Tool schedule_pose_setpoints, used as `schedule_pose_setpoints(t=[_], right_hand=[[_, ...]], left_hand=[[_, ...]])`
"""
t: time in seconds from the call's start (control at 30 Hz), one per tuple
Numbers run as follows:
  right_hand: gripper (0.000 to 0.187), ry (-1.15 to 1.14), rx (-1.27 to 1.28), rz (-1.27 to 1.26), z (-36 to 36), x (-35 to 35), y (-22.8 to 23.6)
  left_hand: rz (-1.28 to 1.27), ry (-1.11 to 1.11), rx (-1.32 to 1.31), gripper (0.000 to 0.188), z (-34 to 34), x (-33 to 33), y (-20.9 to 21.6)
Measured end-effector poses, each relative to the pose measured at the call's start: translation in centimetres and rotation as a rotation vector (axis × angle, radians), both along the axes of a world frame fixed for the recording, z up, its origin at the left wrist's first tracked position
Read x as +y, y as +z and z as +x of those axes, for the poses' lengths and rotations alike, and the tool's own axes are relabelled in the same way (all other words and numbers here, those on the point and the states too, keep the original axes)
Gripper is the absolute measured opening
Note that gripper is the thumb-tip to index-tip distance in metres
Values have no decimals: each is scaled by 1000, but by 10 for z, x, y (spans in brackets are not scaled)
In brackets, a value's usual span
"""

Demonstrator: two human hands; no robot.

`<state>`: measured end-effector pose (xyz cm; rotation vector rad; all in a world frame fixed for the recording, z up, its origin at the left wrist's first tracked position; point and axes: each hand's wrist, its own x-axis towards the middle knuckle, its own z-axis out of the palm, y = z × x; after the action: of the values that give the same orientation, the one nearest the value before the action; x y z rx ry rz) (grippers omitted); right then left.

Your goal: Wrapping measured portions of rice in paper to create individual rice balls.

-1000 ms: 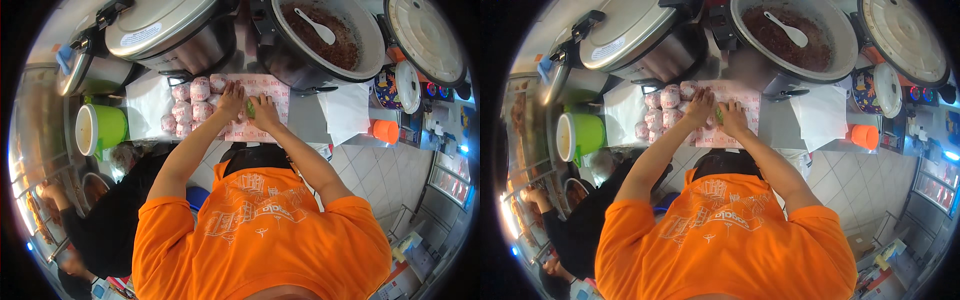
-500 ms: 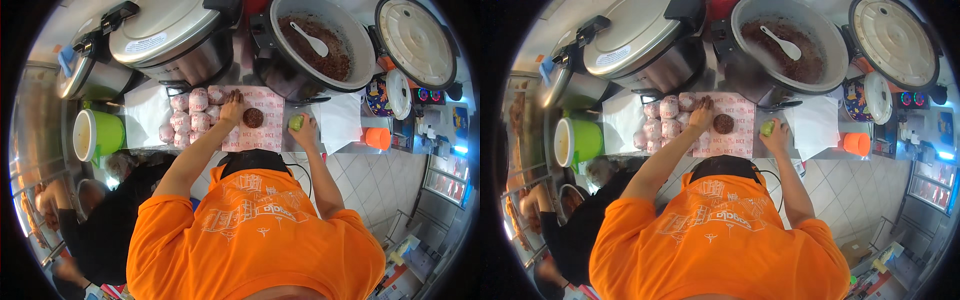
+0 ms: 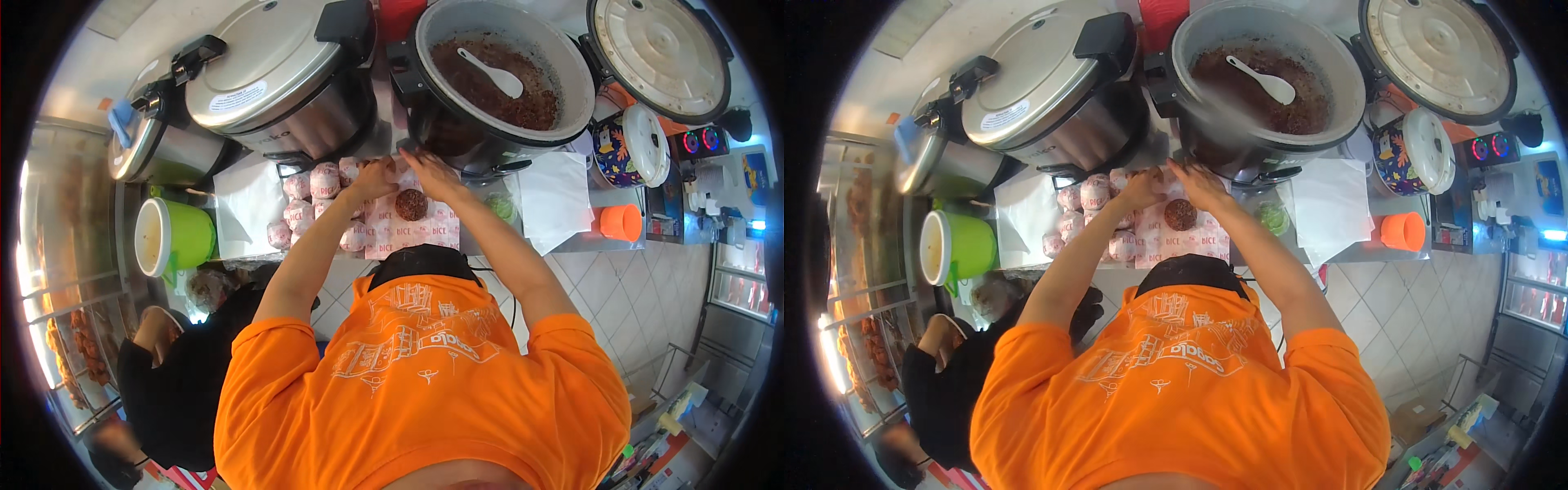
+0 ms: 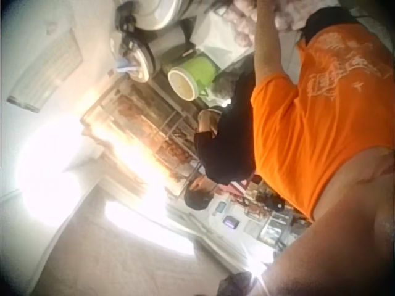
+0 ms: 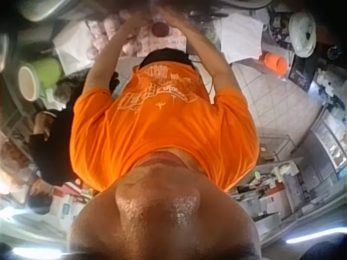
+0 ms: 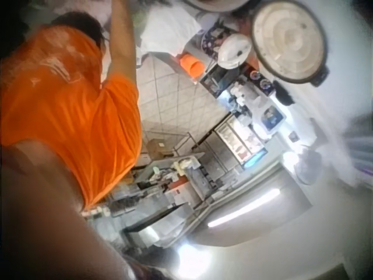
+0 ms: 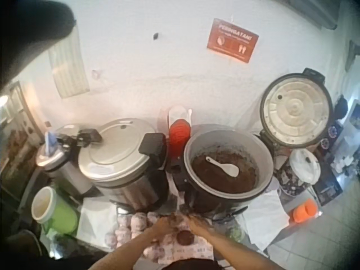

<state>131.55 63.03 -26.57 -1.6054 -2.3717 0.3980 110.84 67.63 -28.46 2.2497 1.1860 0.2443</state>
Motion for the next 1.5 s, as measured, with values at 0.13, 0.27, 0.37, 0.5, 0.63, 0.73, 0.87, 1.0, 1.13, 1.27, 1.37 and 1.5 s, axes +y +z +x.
schedule_pose_setpoints(t=[0.13,0.27,0.37,0.5,0.63,0.73,0.87,1.0,1.13,1.27,1.37,1.5], right_hand=[[63,27,-87,-136,-3,6,5],[64,133,-52,220,7,-1,-1],[64,118,-220,-136,9,-6,11],[56,-146,-252,-364,21,-40,15],[53,-242,-95,-40,50,-60,-33],[45,-429,244,-79,56,-68,-46],[42,-478,657,-419,68,-66,-48],[62,-560,675,-496,71,-79,-52],[84,-581,835,-476,59,-107,-43],[88,-587,828,-586,54,-138,-43],[88,-637,1069,-565,46,-153,-46],[74,-916,1370,-967,32,-137,29]], left_hand=[[-12,86,-211,22,0,6,12],[218,-117,69,22,-8,2,31],[209,-173,220,20,-16,-12,36],[358,-324,262,35,-23,-48,41],[350,-407,358,57,-30,-67,25],[358,-494,445,62,-32,-69,29],[442,-548,292,75,-32,-71,36],[186,-458,135,77,-12,-82,45],[183,-413,157,67,-7,-91,38],[218,-347,63,66,-3,-107,27],[149,-266,50,67,4,-122,44],[148,-233,105,60,5,-132,47]])
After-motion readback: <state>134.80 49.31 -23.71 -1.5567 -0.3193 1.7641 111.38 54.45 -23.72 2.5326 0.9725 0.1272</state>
